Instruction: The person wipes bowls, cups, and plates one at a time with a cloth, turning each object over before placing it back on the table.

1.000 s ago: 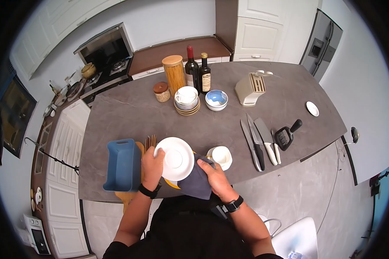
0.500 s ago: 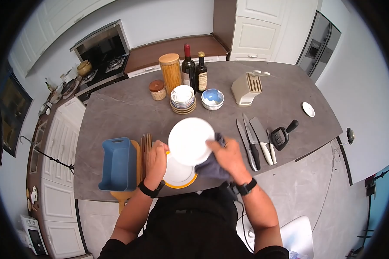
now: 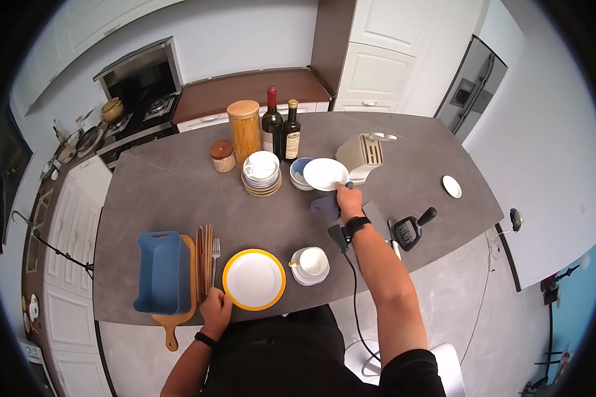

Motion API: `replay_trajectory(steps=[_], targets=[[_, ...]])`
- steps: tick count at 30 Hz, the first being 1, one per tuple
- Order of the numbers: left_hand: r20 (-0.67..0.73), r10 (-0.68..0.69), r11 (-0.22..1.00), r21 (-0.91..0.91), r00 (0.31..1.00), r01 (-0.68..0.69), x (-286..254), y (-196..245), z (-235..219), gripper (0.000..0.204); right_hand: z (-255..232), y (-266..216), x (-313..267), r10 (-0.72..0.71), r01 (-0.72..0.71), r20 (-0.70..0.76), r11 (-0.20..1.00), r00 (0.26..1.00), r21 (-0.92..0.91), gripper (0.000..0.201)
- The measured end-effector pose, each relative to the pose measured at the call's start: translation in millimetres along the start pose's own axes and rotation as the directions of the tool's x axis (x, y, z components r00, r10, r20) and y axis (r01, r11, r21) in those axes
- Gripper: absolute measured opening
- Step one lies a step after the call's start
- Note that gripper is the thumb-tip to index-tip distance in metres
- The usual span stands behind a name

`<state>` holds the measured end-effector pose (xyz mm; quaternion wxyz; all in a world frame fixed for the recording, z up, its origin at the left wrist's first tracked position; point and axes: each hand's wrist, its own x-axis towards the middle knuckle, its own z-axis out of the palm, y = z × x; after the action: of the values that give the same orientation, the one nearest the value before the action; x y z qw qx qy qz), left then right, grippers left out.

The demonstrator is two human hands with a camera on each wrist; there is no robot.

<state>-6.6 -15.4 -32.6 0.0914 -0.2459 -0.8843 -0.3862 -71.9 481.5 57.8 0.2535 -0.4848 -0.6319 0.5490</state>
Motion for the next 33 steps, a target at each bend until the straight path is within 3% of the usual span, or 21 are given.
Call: replay_trajectory(steps=[7,17,20,33], targets=[[0.092,0.054,0.999,0.005,0.994,-0.054,-11.3,-10.7,3.4,0.018,33.5,1.9,18.6,0.01,-0.008,0.071,0.999,0.997,-0.033,0.057],[0.079,0.057,0.998,-0.014,0.995,-0.056,-11.1,-12.9,2.4,0.021,54.1,-4.2,32.7,0.043,-0.03,0.048,0.967,0.998,-0.253,0.062],[0.06,0.077,0.997,-0.024,0.995,-0.075,-9.4,-9.6,1.0,0.02,52.4,-17.3,23.1,-0.023,0.039,0.045,0.911,0.999,-0.411,0.066],[0.05,0.086,0.996,-0.03,0.995,-0.084,-8.2,-6.2,-1.8,0.021,53.5,-6.4,23.9,-0.1,0.146,0.119,0.865,0.988,-0.48,0.073]])
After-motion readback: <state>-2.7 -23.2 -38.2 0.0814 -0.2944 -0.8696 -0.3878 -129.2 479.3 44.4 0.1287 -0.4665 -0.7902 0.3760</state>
